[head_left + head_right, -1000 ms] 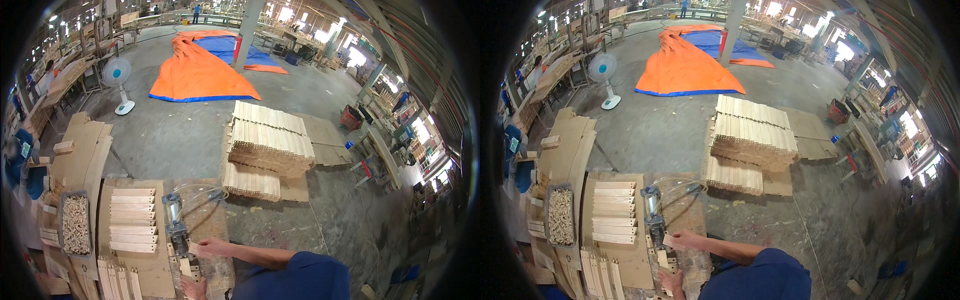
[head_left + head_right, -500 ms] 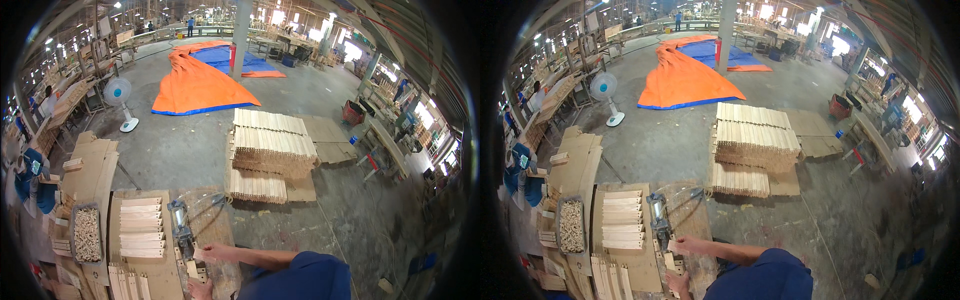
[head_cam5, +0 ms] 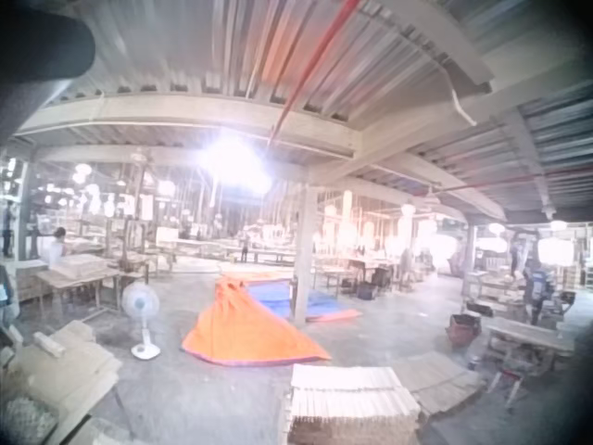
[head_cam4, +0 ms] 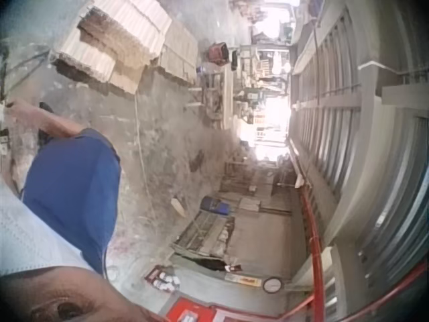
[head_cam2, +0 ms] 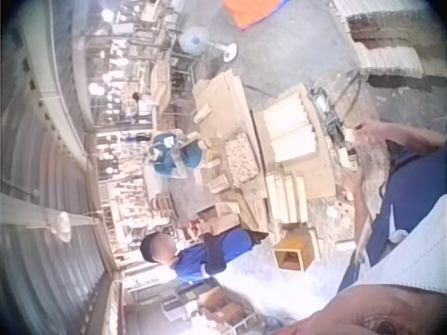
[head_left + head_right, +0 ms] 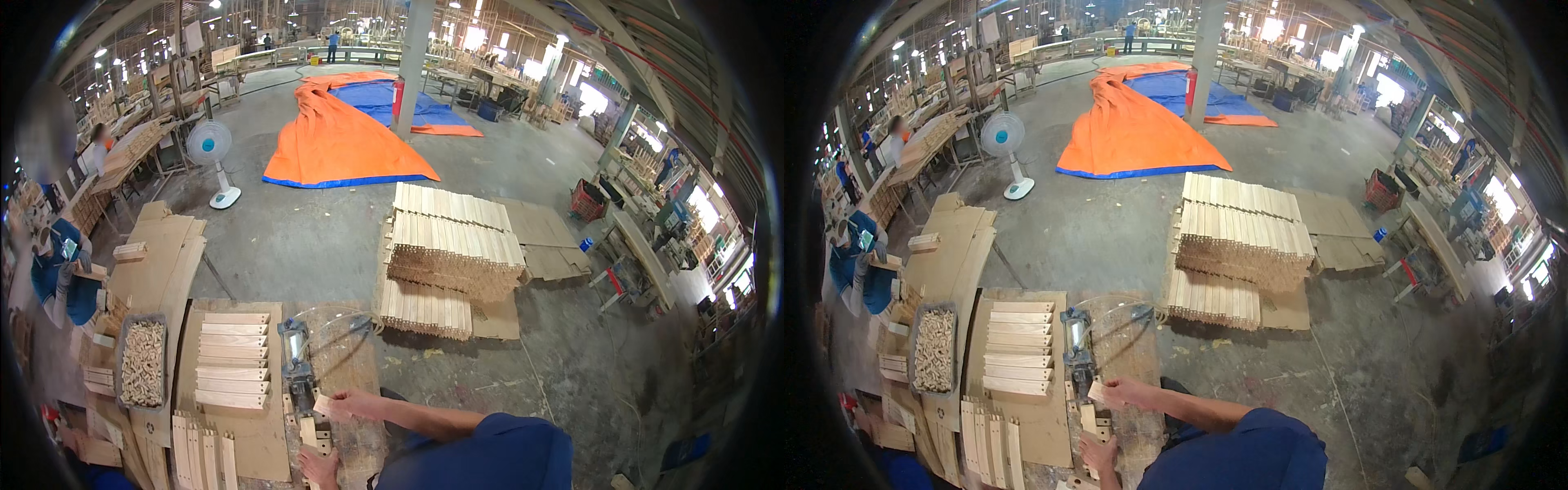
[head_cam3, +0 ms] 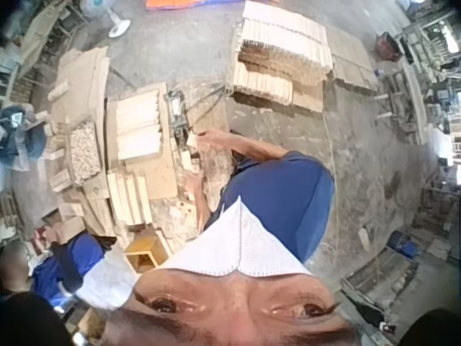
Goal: The person assembles small wooden components by hand at a workbench in a factory. They pick up a long wooden slat and a small wooden block, align them, and press them together to form a unit. The person repeats this process, placing the finished assemblies into a stack on the table.
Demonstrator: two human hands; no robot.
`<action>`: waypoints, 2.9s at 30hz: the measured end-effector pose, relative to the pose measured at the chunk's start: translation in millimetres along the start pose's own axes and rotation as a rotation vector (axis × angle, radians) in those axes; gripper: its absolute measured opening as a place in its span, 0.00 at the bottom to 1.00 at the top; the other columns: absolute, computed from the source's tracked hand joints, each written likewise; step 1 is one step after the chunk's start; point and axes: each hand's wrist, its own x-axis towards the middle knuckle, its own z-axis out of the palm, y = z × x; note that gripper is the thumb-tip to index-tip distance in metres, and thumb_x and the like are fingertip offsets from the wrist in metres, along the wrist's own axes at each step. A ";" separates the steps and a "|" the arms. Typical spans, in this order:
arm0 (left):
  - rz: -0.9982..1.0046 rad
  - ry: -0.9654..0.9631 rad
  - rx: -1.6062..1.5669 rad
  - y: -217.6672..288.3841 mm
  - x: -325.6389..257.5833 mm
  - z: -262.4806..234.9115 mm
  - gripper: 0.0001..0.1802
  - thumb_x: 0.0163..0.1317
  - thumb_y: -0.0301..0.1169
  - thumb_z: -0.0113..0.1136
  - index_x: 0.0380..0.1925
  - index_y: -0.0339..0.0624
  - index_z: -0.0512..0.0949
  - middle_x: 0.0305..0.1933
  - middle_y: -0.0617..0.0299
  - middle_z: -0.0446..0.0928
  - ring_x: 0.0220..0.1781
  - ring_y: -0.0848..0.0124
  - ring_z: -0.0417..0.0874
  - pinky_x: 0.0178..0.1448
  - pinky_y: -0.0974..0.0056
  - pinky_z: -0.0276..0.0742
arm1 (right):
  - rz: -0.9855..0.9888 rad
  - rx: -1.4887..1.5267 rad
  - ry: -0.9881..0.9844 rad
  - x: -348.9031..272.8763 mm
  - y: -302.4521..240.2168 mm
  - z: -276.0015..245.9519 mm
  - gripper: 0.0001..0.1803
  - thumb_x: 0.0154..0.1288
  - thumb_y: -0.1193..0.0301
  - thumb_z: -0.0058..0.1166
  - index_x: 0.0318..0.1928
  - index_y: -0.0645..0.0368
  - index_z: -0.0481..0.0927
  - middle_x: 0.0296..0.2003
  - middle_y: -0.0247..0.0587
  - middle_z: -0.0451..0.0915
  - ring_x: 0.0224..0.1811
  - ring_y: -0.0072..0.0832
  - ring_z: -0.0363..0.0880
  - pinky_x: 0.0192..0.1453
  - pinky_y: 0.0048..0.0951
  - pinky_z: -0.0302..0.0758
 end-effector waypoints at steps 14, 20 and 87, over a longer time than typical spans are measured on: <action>0.474 0.278 -0.402 -17.0 11.0 -43.9 0.35 0.58 0.54 0.66 0.59 0.42 0.76 0.47 0.46 0.81 0.45 0.49 0.84 0.48 0.51 0.80 | -0.047 0.013 0.055 8.4 -37.1 -36.3 0.15 0.71 0.68 0.58 0.52 0.65 0.81 0.40 0.40 0.84 0.39 0.27 0.84 0.43 0.29 0.81; 0.526 0.303 -0.257 2.3 -2.8 -82.8 0.33 0.55 0.51 0.69 0.56 0.43 0.77 0.35 0.53 0.78 0.36 0.55 0.83 0.39 0.54 0.79 | 0.053 -0.081 -0.018 16.6 -49.9 -20.1 0.16 0.72 0.68 0.58 0.54 0.65 0.80 0.41 0.36 0.84 0.37 0.21 0.83 0.40 0.25 0.79; -0.491 0.633 0.002 -79.5 274.3 -65.3 0.21 0.64 0.36 0.58 0.52 0.35 0.75 0.57 0.45 0.75 0.62 0.48 0.73 0.65 0.49 0.71 | 0.206 0.015 -0.006 189.0 -137.9 -117.3 0.11 0.73 0.69 0.55 0.48 0.63 0.80 0.41 0.39 0.84 0.41 0.26 0.84 0.47 0.29 0.80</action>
